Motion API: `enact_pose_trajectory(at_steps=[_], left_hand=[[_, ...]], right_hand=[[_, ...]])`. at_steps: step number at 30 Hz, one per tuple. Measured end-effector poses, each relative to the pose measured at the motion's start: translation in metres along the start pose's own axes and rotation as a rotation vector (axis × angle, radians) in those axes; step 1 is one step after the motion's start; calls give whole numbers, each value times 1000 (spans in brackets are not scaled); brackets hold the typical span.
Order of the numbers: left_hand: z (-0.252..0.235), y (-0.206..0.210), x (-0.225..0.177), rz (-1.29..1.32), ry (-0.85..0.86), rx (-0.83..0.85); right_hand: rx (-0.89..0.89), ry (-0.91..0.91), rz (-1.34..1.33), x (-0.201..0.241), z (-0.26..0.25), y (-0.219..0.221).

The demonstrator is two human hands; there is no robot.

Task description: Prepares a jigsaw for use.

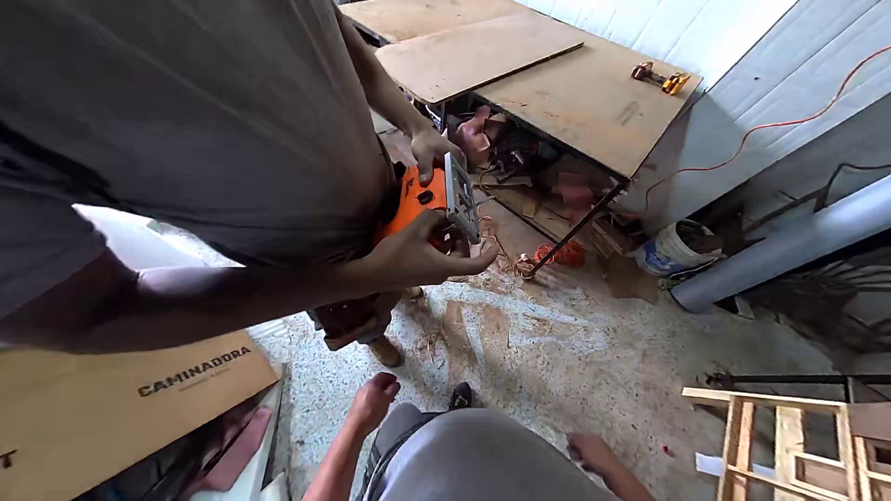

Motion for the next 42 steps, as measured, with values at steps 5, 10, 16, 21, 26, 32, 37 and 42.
enact_pose_trajectory(at_steps=[5, 10, 16, 21, 26, 32, 37, 42], left_hand=[[-15, 7, -48, -152, 66, 167], [-43, -12, -75, -320, 142, 324], [-67, -62, -94, -392, 216, 365], [-50, -93, -111, -447, 155, 409], [-73, -92, -75, -458, 158, 452], [-36, -95, -107, -601, 46, 502], [-52, -76, -80, -624, 59, 492], [-78, -61, -27, -602, 47, 428]], right_hand=[[-130, -67, -230, 90, 2, -33], [-129, -13, -369, 106, 11, 16], [301, 24, 309, 127, 126, 93], [313, -191, 401, 103, 126, 146], [73, 246, -287, 136, 120, 142], [-39, 78, -365, 136, 36, 119], [-56, 44, -334, 141, 24, 105], [19, 94, -157, 113, 30, 113]])
Point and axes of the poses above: each hand's wrist, its own z-axis away from the middle knuckle, its own y-axis out of the palm, x = y × z, the point moved 5 cm from there along -z, towards the middle knuckle, and after that the axes turned 1 degree about x, right-handed, at the moved point
